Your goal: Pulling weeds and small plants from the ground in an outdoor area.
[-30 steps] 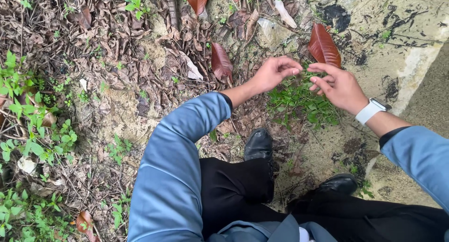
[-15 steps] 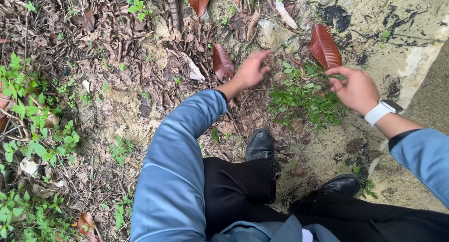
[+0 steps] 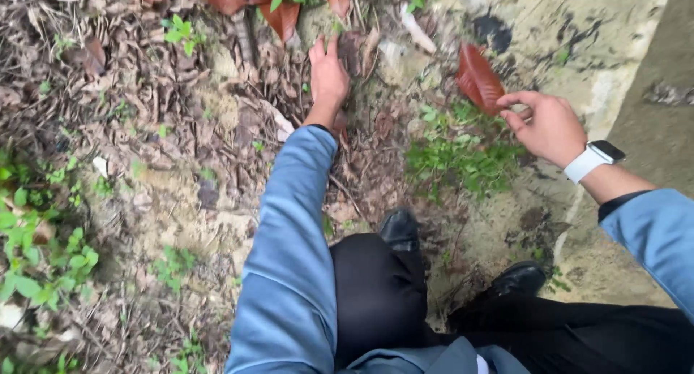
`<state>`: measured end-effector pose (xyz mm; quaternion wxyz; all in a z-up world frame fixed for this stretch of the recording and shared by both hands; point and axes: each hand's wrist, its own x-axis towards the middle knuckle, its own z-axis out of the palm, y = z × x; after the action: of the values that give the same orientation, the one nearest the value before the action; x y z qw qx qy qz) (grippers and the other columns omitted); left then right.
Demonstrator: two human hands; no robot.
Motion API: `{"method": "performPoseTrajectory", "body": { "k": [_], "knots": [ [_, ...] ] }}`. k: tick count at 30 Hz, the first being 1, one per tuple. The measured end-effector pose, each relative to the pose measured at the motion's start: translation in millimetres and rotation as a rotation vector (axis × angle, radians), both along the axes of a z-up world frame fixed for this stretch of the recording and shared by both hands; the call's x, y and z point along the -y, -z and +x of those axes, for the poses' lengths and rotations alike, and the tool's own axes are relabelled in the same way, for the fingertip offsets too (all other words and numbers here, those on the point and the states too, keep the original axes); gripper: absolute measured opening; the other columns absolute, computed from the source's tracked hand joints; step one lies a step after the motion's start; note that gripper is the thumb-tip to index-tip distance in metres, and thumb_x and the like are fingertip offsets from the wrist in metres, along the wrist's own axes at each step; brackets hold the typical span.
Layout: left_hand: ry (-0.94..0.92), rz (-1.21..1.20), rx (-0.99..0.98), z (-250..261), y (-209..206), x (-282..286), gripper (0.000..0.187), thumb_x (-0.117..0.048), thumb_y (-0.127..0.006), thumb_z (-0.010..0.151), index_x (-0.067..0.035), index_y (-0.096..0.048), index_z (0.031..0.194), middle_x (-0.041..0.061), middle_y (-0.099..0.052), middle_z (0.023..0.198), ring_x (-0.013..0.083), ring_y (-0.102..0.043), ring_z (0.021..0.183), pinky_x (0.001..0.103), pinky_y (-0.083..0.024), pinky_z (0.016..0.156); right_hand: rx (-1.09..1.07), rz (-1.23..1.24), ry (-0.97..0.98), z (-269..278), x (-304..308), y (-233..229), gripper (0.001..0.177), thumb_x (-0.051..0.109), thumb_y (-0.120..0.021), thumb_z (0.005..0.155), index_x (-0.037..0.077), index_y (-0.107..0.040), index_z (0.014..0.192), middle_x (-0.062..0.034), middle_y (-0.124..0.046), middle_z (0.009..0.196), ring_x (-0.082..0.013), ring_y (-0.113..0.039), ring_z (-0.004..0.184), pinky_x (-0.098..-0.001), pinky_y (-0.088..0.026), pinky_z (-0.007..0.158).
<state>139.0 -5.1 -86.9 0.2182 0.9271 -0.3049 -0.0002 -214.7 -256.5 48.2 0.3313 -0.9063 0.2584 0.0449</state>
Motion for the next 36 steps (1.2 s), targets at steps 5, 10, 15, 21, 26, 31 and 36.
{"method": "performPoseTrajectory", "body": {
  "k": [5, 10, 15, 21, 26, 31, 36],
  "knots": [
    [-0.004, -0.089, -0.048, 5.5, 15.4, -1.6, 0.058, -0.001, -0.061, 0.088, -0.003, -0.048, 0.145, 0.021, -0.046, 0.148, 0.0407, -0.044, 0.136, 0.045, -0.04, 0.116, 0.0, -0.175, -0.025, 48.9, 41.1, -52.3, 0.025, 0.025, -0.069, 0.102, 0.02, -0.076, 0.125, -0.0102, -0.078, 0.097, -0.0244, -0.075, 0.081, -0.0417, -0.06, 0.075],
    [0.074, -0.121, -0.091, -5.9, -1.4, -18.7, 0.063, -0.007, -0.066, 0.086, 0.0, -0.045, 0.145, 0.025, -0.048, 0.141, 0.0436, -0.045, 0.132, 0.047, -0.039, 0.114, -0.041, -0.421, -0.147, 101.8, 71.7, -53.4, 0.027, 0.032, -0.064, 0.105, 0.022, -0.075, 0.128, -0.013, -0.078, 0.108, -0.0337, -0.073, 0.093, -0.0488, -0.059, 0.083],
    [0.05, -0.16, -0.22, -9.5, -21.5, -19.5, 0.062, -0.006, -0.066, 0.086, -0.006, -0.048, 0.144, 0.02, -0.053, 0.137, 0.0394, -0.05, 0.129, 0.045, -0.041, 0.115, -0.101, -0.413, -0.229, 147.1, 77.7, -25.0, 0.037, 0.027, -0.066, 0.097, 0.02, -0.071, 0.133, -0.0162, -0.074, 0.12, -0.0381, -0.07, 0.104, -0.0526, -0.056, 0.09],
    [0.039, -0.063, -0.28, -27.7, -90.5, -32.5, 0.058, -0.007, -0.066, 0.086, -0.01, -0.052, 0.142, 0.018, -0.054, 0.136, 0.039, -0.053, 0.128, 0.046, -0.045, 0.11, 0.03, -0.291, -0.34, 210.5, 59.6, 39.5, 0.048, 0.019, -0.066, 0.097, 0.015, -0.06, 0.145, -0.0199, -0.065, 0.13, -0.0428, -0.065, 0.11, -0.0524, -0.053, 0.095],
    [0.093, 0.149, -0.248, -32.6, -120.8, -41.2, 0.054, -0.012, -0.063, 0.089, -0.013, -0.054, 0.142, 0.017, -0.054, 0.137, 0.0376, -0.055, 0.127, 0.046, -0.048, 0.107, 0.102, -0.273, -0.454, 256.1, 42.7, 70.5, 0.05, 0.019, -0.065, 0.098, 0.014, -0.055, 0.147, -0.0191, -0.056, 0.14, -0.045, -0.063, 0.111, -0.0539, -0.052, 0.092],
    [0.06, 0.323, -0.257, -43.0, -115.7, -57.6, 0.056, -0.013, -0.06, 0.088, -0.012, -0.052, 0.143, 0.019, -0.051, 0.14, 0.0379, -0.054, 0.126, 0.047, -0.048, 0.105, -0.051, -0.374, -0.485, 293.5, 34.4, 127.7, 0.046, 0.018, -0.061, 0.099, 0.014, -0.054, 0.145, -0.0233, -0.049, 0.141, -0.0455, -0.065, 0.102, -0.0551, -0.054, 0.087],
    [0.016, 0.457, -0.369, -61.0, -111.5, -82.2, 0.048, -0.015, -0.058, 0.092, -0.011, -0.055, 0.14, 0.016, -0.052, 0.14, 0.035, -0.052, 0.131, 0.047, -0.046, 0.108, 0.062, -0.5, -0.45, 298.4, 49.4, 175.6, 0.022, 0.008, -0.055, 0.104, 0.004, -0.066, 0.123, -0.0245, -0.058, 0.124, -0.0405, -0.066, 0.102, -0.0513, -0.056, 0.086]
  ]
}}
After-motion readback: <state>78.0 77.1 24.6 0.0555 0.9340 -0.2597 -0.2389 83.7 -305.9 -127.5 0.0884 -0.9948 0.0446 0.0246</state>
